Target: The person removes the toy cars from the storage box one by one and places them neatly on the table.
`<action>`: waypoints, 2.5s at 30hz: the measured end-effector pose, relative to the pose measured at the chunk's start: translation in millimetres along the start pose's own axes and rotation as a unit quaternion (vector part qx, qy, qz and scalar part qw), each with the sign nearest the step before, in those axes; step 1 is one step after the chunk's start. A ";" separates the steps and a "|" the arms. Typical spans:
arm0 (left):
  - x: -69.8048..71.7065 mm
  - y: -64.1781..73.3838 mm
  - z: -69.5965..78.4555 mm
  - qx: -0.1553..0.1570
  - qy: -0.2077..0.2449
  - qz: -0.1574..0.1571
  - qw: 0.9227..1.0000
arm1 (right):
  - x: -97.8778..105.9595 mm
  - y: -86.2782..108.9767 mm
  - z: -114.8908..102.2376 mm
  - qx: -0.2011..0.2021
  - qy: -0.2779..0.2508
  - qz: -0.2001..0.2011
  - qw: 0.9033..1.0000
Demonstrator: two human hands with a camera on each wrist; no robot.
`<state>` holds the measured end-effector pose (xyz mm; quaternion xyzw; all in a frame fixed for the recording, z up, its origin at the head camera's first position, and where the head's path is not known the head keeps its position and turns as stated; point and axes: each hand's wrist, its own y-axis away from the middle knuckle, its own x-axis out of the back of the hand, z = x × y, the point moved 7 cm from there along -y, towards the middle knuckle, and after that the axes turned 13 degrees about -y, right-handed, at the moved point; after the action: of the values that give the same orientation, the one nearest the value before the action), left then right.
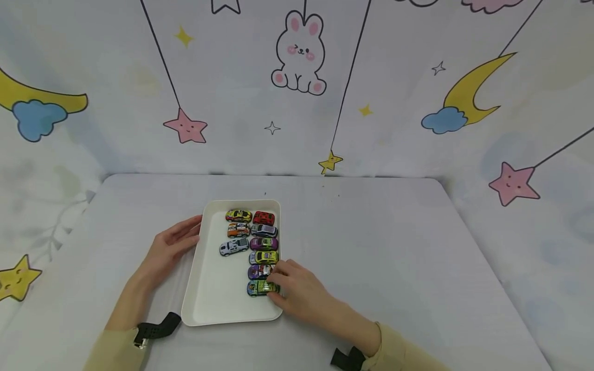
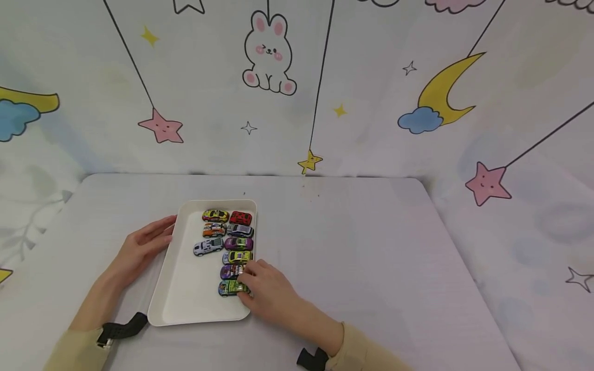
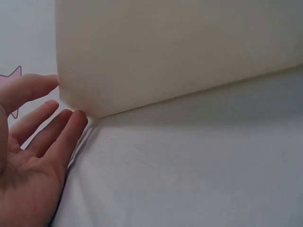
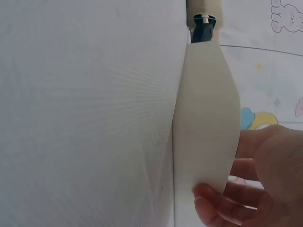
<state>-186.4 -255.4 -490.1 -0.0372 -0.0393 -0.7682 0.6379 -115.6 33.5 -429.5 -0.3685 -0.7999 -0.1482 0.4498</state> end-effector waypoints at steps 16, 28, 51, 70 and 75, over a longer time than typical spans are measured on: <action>-7.5 -6.7 2.9 0.004 -0.045 -0.022 0.999 | 9.0 -2.0 5.7 -0.029 0.012 -0.009 0.999; -10.5 -7.6 1.6 0.004 -0.070 -0.007 0.998 | 8.0 -4.5 9.2 -0.024 0.014 -0.011 1.000; -12.7 -8.4 3.6 0.015 -0.100 -0.003 0.995 | 54.7 -1.8 13.5 0.017 -0.063 0.061 0.996; -14.2 -3.2 3.3 0.010 -0.156 -0.042 0.987 | 94.4 -7.8 89.3 -0.057 -0.092 0.155 0.982; -14.3 -2.6 2.6 0.016 -0.160 -0.043 0.986 | 94.4 -8.4 118.2 -0.082 -0.089 0.164 0.979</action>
<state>-186.3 -240.7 -489.1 -0.1477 -0.1547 -0.7784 0.5902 -224.5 138.0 -415.6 -0.5421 -0.7506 -0.1039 0.3631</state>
